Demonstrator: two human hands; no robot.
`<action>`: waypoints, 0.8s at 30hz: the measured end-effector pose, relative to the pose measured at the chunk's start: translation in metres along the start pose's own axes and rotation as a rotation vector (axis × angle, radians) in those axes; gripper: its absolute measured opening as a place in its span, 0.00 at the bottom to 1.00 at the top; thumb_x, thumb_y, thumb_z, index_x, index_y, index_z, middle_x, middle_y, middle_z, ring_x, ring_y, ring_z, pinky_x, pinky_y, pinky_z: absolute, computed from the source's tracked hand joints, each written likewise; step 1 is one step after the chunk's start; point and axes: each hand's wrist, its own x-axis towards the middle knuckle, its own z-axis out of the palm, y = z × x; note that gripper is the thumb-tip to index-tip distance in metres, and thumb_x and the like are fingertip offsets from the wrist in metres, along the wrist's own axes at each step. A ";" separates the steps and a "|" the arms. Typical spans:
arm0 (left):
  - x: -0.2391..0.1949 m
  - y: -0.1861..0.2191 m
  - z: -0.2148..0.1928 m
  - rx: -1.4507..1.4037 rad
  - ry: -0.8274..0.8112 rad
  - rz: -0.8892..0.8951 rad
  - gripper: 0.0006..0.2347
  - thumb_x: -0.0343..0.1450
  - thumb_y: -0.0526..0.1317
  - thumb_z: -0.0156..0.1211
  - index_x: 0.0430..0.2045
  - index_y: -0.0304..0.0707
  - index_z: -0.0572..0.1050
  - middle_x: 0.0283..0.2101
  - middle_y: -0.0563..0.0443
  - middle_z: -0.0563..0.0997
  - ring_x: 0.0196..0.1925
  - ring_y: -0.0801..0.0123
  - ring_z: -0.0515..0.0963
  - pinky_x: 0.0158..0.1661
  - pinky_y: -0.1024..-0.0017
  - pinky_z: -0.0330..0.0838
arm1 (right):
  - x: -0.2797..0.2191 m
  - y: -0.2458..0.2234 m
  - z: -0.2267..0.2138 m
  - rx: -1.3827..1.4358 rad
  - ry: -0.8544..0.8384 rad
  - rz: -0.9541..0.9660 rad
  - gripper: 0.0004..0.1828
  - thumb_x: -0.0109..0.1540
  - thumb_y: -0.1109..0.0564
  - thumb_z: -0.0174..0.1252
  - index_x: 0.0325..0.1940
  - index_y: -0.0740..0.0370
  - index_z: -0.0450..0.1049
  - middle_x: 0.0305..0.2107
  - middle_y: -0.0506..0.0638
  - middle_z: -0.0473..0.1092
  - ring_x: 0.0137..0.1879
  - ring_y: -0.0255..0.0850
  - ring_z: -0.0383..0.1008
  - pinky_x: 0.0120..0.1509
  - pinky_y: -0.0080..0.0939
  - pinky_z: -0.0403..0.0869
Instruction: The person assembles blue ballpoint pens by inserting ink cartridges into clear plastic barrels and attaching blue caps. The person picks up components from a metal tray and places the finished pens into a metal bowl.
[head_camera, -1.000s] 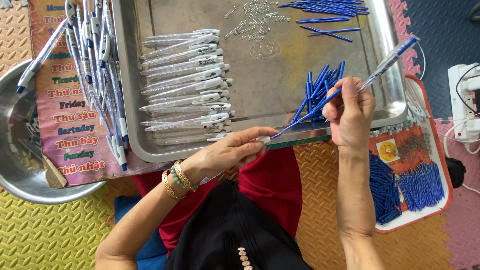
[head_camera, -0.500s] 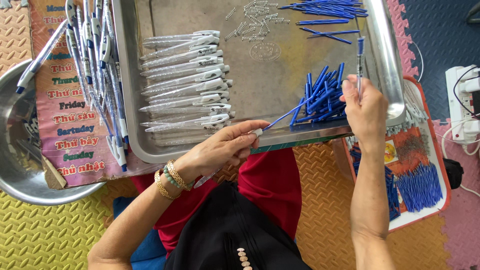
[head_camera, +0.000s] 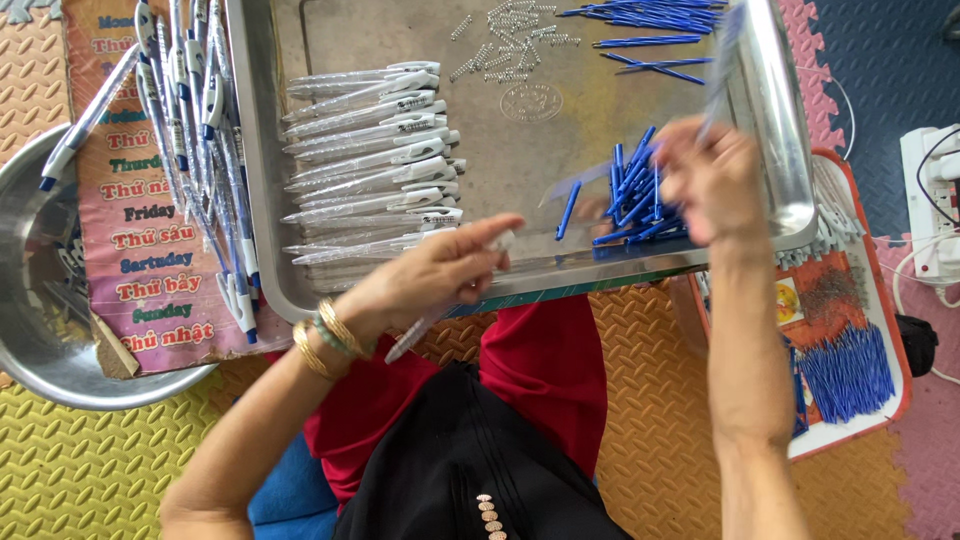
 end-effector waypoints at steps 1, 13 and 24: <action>0.006 0.010 -0.004 -0.001 -0.002 -0.001 0.25 0.83 0.35 0.44 0.81 0.38 0.58 0.45 0.45 0.78 0.35 0.77 0.73 0.28 0.85 0.69 | 0.013 -0.006 -0.007 -0.001 0.002 0.001 0.06 0.78 0.58 0.61 0.47 0.59 0.80 0.27 0.51 0.72 0.17 0.23 0.58 0.20 0.24 0.62; 0.163 0.035 -0.058 1.487 0.441 0.126 0.14 0.77 0.21 0.58 0.22 0.40 0.72 0.23 0.57 0.71 0.21 0.72 0.72 0.20 0.71 0.69 | 0.006 0.018 -0.010 -1.059 0.037 -0.800 0.04 0.78 0.67 0.72 0.54 0.61 0.89 0.50 0.58 0.85 0.56 0.51 0.88 0.51 0.40 0.85; 0.223 0.062 -0.038 2.113 0.418 0.107 0.14 0.78 0.34 0.68 0.20 0.55 0.81 0.23 0.68 0.77 0.27 0.73 0.81 0.21 0.67 0.68 | -0.037 0.019 0.020 -1.300 -0.534 -0.826 0.08 0.70 0.54 0.68 0.55 0.48 0.84 0.58 0.50 0.77 0.62 0.49 0.78 0.64 0.53 0.73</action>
